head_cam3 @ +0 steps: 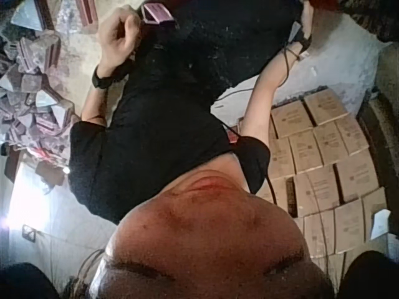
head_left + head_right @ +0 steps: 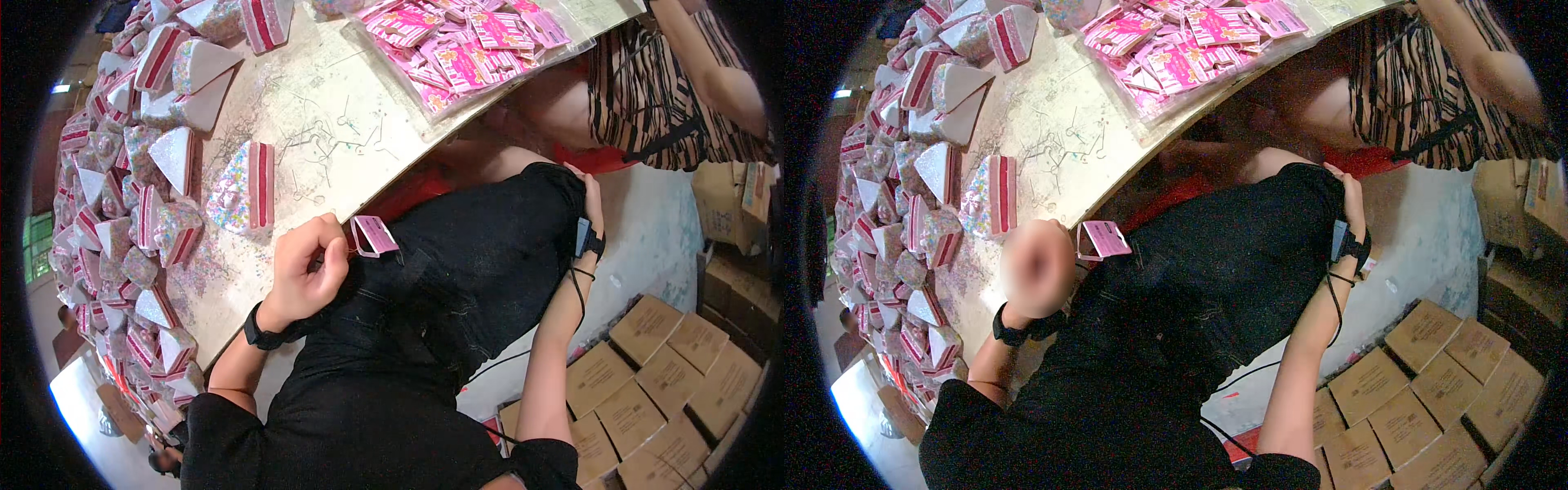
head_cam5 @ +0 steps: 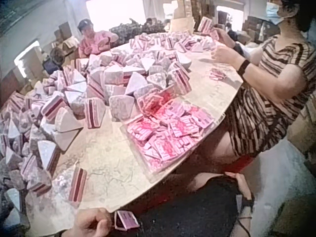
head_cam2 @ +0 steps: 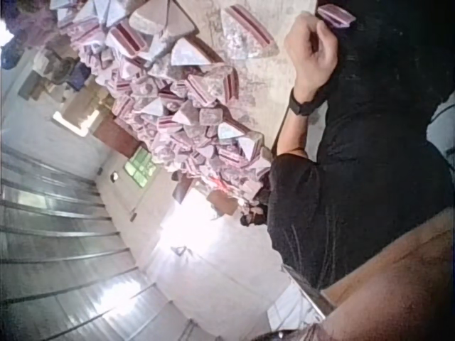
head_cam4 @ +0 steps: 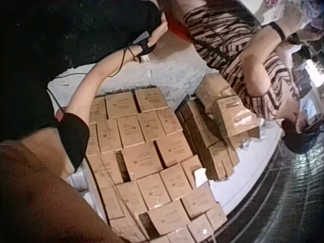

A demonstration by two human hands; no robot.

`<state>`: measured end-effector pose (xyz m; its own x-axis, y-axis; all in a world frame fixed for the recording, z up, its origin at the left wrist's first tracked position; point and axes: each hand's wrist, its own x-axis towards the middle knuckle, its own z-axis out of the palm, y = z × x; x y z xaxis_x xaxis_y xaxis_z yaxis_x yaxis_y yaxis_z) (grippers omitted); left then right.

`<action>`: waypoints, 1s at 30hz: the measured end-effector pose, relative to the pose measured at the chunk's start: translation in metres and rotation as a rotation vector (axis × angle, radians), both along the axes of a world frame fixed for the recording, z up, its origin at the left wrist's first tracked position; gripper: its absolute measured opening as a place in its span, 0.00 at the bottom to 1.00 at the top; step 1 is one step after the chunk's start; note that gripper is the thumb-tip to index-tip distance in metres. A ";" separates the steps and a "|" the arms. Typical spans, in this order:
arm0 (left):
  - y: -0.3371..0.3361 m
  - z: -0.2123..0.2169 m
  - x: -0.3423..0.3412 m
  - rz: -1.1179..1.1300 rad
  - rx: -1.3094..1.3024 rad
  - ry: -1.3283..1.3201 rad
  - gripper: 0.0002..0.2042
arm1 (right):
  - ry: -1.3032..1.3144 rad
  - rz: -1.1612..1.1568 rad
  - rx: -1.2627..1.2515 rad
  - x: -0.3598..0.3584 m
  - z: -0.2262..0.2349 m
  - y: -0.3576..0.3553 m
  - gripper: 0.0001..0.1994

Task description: The worker is assembling small plastic/foam objects and placing them into pink plastic packaging.

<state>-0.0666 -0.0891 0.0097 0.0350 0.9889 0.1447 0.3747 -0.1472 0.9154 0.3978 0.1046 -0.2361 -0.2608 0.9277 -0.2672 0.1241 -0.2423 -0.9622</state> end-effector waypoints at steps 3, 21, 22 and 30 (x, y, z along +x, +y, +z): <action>0.001 0.000 0.000 -0.008 0.016 0.009 0.07 | -0.052 0.021 0.019 0.001 0.007 0.000 0.31; 0.000 -0.002 -0.005 0.052 -0.041 -0.111 0.10 | -0.286 -0.146 0.304 -0.008 0.180 -0.091 0.23; 0.001 -0.001 -0.004 0.047 -0.039 -0.120 0.10 | -0.316 -0.180 0.325 -0.007 0.190 -0.101 0.23; 0.000 -0.003 -0.003 0.060 -0.025 -0.096 0.10 | -0.490 -0.194 0.443 -0.013 0.216 -0.132 0.25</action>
<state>-0.0701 -0.0893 0.0067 -0.0373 0.9921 0.1201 0.2925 -0.1041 0.9506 0.3844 -0.0273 -0.0205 -0.0246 0.9944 0.1032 0.5641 0.0990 -0.8197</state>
